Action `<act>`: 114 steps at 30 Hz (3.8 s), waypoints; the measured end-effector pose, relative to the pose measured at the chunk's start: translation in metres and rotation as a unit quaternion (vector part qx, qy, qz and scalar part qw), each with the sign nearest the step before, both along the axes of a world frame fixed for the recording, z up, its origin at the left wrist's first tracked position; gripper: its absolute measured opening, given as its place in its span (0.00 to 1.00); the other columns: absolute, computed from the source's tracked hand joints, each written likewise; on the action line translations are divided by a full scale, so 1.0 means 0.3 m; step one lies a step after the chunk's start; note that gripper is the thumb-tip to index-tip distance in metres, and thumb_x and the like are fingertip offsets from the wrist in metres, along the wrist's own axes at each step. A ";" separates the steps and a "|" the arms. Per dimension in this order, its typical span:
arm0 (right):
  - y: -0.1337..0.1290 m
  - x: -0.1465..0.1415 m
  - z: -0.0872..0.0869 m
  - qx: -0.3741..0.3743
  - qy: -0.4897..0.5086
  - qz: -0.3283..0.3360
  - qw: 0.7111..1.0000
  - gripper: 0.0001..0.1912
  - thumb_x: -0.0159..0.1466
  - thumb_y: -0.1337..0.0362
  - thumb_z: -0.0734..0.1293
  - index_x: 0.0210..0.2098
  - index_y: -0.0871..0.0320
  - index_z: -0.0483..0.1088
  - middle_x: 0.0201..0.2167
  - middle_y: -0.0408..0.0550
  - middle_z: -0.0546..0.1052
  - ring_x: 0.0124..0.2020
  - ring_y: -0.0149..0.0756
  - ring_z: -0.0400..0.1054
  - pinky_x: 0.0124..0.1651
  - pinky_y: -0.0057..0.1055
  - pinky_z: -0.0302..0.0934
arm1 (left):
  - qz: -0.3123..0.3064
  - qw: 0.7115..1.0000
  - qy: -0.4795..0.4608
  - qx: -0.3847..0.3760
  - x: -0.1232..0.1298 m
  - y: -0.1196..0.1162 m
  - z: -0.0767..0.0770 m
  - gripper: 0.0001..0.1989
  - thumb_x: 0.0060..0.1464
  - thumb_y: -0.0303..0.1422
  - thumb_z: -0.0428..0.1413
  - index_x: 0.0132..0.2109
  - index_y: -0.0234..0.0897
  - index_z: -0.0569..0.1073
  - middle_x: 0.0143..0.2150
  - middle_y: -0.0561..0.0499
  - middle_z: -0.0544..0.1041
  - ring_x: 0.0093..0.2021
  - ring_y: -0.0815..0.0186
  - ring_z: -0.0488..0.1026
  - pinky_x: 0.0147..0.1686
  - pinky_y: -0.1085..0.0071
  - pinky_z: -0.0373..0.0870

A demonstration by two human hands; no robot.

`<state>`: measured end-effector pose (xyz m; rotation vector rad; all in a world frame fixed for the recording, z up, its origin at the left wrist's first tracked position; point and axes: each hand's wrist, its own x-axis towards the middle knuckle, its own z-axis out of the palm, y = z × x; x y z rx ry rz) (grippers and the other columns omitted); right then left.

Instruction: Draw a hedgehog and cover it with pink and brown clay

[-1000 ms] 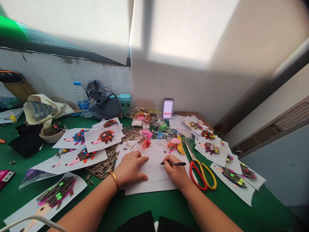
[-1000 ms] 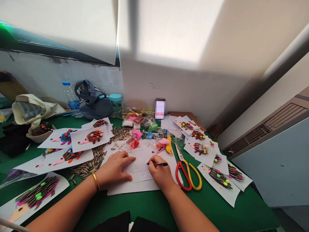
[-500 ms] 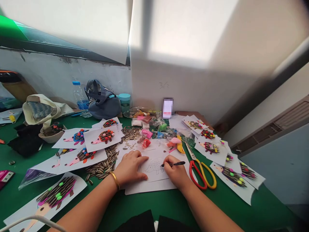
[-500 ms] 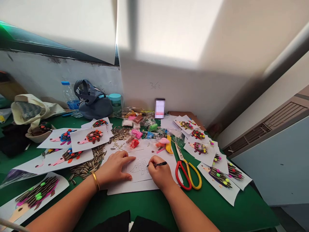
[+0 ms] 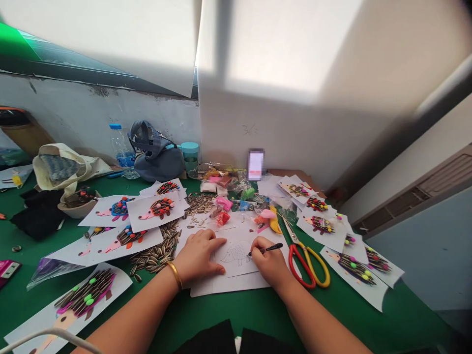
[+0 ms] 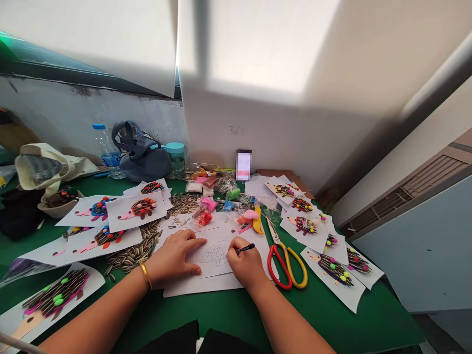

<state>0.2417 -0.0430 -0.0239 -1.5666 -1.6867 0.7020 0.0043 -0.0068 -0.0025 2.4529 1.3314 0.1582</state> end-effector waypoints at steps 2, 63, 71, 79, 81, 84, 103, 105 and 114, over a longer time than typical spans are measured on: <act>0.000 0.001 0.000 -0.001 -0.001 0.002 1.000 0.08 0.56 0.69 0.58 0.24 0.54 0.65 0.22 0.41 0.70 0.27 0.35 0.65 0.29 0.28 0.54 | -0.002 1.000 -0.001 0.003 -0.002 0.001 -0.003 0.39 0.40 0.53 0.66 0.60 0.53 0.69 0.50 0.47 0.69 0.51 0.51 0.66 0.50 0.59 0.60; 0.022 0.002 -0.009 0.032 0.002 0.024 0.999 0.08 0.64 0.63 0.60 0.34 0.54 0.70 0.31 0.44 0.74 0.35 0.37 0.68 0.38 0.31 0.59 | 0.005 1.000 -0.009 0.005 -0.006 0.005 -0.009 0.39 0.40 0.52 0.66 0.60 0.53 0.69 0.51 0.47 0.69 0.52 0.51 0.66 0.52 0.57 0.62; 0.024 0.006 -0.014 0.034 0.018 0.008 0.999 0.08 0.64 0.62 0.60 0.33 0.55 0.69 0.29 0.43 0.73 0.32 0.37 0.67 0.34 0.29 0.59 | 0.007 1.000 -0.005 0.000 -0.004 0.004 -0.002 0.38 0.40 0.52 0.66 0.59 0.53 0.69 0.51 0.47 0.70 0.52 0.51 0.67 0.51 0.58 0.62; 0.030 0.006 -0.012 0.031 0.039 0.002 0.999 0.08 0.65 0.60 0.60 0.35 0.55 0.70 0.30 0.44 0.74 0.32 0.36 0.67 0.35 0.29 0.60 | 0.007 1.000 0.000 -0.005 0.000 0.002 0.004 0.38 0.40 0.52 0.66 0.60 0.53 0.69 0.51 0.47 0.69 0.53 0.50 0.66 0.51 0.59 0.62; 0.032 0.006 -0.014 0.030 0.033 0.005 0.999 0.09 0.65 0.60 0.60 0.35 0.55 0.70 0.31 0.44 0.74 0.33 0.36 0.67 0.35 0.29 0.61 | 0.007 1.000 0.001 -0.006 0.000 0.001 0.004 0.38 0.40 0.52 0.66 0.60 0.53 0.69 0.52 0.47 0.69 0.53 0.50 0.66 0.51 0.59 0.61; 0.033 0.006 -0.017 0.026 0.025 0.008 0.999 0.09 0.65 0.60 0.60 0.36 0.55 0.70 0.31 0.44 0.75 0.33 0.36 0.68 0.36 0.30 0.60 | 0.006 1.000 -0.001 -0.006 -0.001 0.000 0.003 0.38 0.40 0.52 0.66 0.60 0.53 0.69 0.52 0.47 0.69 0.53 0.50 0.65 0.51 0.59 0.61; 0.035 0.004 -0.015 0.023 -0.001 -0.002 1.000 0.09 0.65 0.61 0.59 0.35 0.55 0.70 0.31 0.45 0.75 0.34 0.38 0.68 0.37 0.32 0.60 | 0.003 1.000 -0.001 0.001 -0.003 0.003 -0.004 0.38 0.40 0.53 0.65 0.60 0.53 0.69 0.51 0.47 0.69 0.52 0.50 0.66 0.51 0.58 0.61; 0.034 0.004 -0.014 0.025 0.001 -0.003 1.000 0.08 0.64 0.61 0.59 0.34 0.55 0.69 0.31 0.45 0.74 0.34 0.38 0.68 0.37 0.31 0.60 | 0.003 1.000 -0.001 -0.001 -0.003 0.003 -0.003 0.39 0.40 0.53 0.65 0.60 0.53 0.69 0.51 0.47 0.69 0.52 0.51 0.66 0.51 0.59 0.61; 0.033 0.007 -0.013 0.024 0.021 -0.007 0.999 0.08 0.64 0.61 0.59 0.33 0.54 0.68 0.29 0.44 0.73 0.31 0.37 0.67 0.34 0.31 0.59 | 0.009 1.000 -0.002 -0.006 -0.001 0.002 0.000 0.39 0.40 0.53 0.66 0.60 0.53 0.69 0.52 0.47 0.69 0.53 0.50 0.66 0.52 0.59 0.61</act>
